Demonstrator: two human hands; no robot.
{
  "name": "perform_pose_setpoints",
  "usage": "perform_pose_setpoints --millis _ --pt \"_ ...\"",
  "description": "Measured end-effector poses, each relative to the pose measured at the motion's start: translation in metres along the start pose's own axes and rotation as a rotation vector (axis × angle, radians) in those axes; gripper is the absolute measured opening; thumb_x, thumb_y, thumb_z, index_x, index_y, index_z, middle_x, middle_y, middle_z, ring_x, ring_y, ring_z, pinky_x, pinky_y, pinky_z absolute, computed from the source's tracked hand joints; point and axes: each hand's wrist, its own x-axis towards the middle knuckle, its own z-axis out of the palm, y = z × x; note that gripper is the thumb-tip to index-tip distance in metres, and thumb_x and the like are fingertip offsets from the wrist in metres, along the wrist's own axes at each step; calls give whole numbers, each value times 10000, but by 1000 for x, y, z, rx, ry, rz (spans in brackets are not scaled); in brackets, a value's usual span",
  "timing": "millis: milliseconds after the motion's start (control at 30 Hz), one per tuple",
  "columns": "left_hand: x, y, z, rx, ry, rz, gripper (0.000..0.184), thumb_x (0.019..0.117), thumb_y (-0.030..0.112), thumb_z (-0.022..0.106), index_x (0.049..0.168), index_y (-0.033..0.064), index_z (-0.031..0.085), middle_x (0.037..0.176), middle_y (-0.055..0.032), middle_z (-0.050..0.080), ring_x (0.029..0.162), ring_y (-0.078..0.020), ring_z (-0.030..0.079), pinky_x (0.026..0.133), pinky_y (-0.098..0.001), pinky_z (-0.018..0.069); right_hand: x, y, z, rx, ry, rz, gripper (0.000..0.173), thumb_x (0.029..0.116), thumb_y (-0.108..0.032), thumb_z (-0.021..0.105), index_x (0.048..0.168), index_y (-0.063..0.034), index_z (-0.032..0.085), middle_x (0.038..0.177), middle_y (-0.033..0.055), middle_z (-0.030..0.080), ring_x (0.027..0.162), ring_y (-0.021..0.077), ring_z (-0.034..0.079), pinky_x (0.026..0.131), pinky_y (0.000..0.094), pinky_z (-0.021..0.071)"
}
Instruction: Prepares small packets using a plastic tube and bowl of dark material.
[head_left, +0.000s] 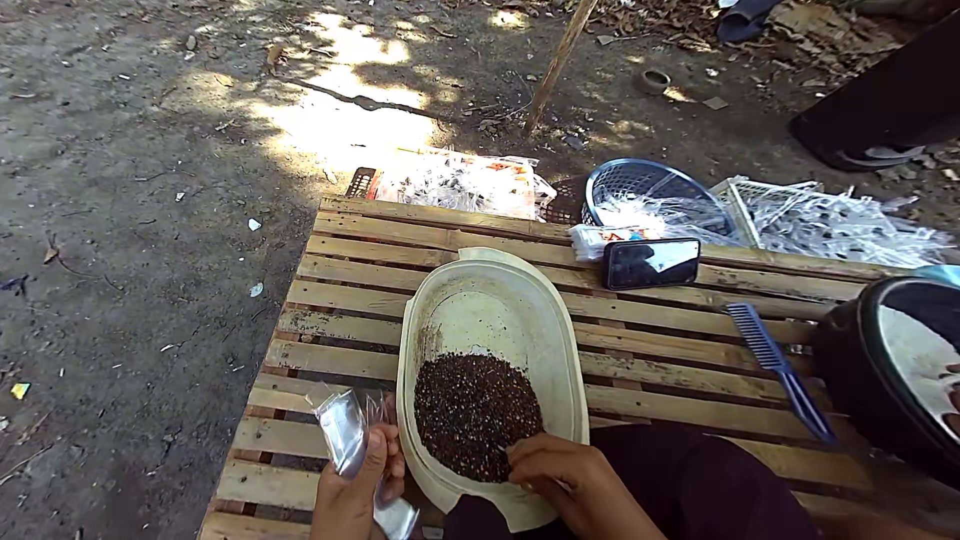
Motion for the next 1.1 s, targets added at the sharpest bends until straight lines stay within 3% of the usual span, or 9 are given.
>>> perform_pose_setpoints --millis 133,300,433,567,733,933,1100 --pt "4 6 -11 44 -4 12 223 1052 -4 399 1014 7 618 774 -1 673 580 -29 593 527 -161 502 11 17 20 -104 305 38 151 879 1 636 922 -20 779 923 88 771 843 124 748 774 238 604" --pt "3 9 -12 75 6 15 225 1055 -7 399 1059 -7 624 788 -2 676 610 -41 613 559 -172 525 29 16 28 -27 572 155 277 893 -39 676 1150 65 686 948 105 771 833 110 758 728 227 618" --pt "2 6 -11 102 -9 62 164 1014 -69 445 1059 9 581 719 15 673 602 -61 641 609 -208 569 43 15 30 -11 721 212 246 879 -51 698 1094 69 687 941 122 771 829 118 763 728 224 618" --pt "-2 3 -7 165 -48 47 161 1021 -55 463 1055 -10 613 765 -13 716 618 -53 660 565 -177 544 49 14 43 -23 696 262 205 878 -23 688 1065 59 703 927 135 768 807 145 762 714 252 616" --pt "-4 0 -1 246 -64 68 162 1015 -48 485 1031 -13 643 854 -33 766 686 -37 686 584 -163 525 48 8 54 69 496 384 239 880 44 686 1112 99 690 949 200 752 807 234 765 743 329 629" --pt "-3 -2 -4 321 -76 138 149 941 -102 564 1040 -30 648 814 2 750 697 -46 697 648 -193 578 51 5 46 219 492 500 308 892 69 673 1196 114 654 984 194 740 807 176 756 742 285 626" --pt "0 -2 -4 426 -65 119 101 962 -37 588 1024 -33 667 854 -23 759 730 -59 705 648 -194 563 52 -2 41 314 533 453 330 892 43 665 1215 110 642 973 151 742 804 123 751 733 240 628"
